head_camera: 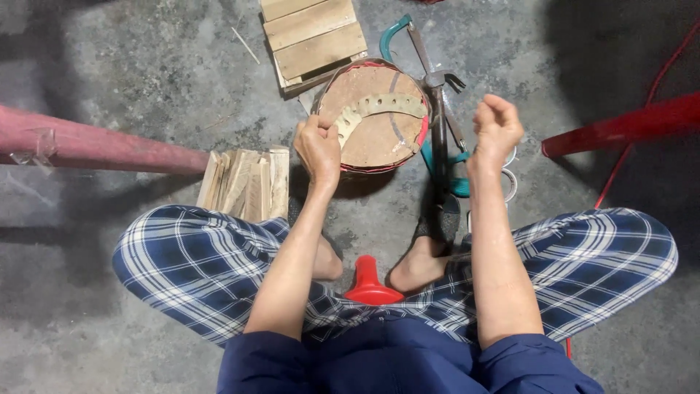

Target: Attaching a decorative bark or wooden band to the rim of a small drum using adhesive tape.

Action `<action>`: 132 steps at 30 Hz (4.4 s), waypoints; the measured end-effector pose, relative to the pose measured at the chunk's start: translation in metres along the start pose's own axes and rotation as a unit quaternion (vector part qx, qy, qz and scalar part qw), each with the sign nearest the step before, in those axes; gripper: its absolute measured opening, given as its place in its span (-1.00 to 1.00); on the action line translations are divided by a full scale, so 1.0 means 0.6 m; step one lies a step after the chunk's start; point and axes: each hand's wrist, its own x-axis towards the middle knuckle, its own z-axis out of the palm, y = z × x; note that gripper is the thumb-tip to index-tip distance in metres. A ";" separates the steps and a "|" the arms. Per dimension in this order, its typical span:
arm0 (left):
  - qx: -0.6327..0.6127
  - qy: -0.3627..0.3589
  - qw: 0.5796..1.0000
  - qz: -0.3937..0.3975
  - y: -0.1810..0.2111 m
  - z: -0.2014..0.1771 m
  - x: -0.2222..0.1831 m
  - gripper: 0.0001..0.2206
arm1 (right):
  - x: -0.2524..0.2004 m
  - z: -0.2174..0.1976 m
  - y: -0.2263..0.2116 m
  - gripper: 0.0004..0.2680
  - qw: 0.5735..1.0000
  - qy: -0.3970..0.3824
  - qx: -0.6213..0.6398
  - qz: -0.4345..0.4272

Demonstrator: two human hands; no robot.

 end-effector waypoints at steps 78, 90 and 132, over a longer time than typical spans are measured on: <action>-0.349 -0.296 0.889 0.019 0.146 -0.096 -0.067 -0.90 | -0.127 -0.014 -0.153 -0.81 0.872 -0.421 0.077 0.238; -0.277 -0.305 0.909 0.063 0.180 -0.173 -0.106 -0.92 | -0.210 -0.001 -0.143 -0.83 0.810 -0.505 -0.062 0.292; -0.165 -0.070 0.957 0.229 0.217 -0.165 -0.208 -0.79 | -0.269 -0.084 -0.200 -0.90 0.907 -0.398 -0.021 -0.136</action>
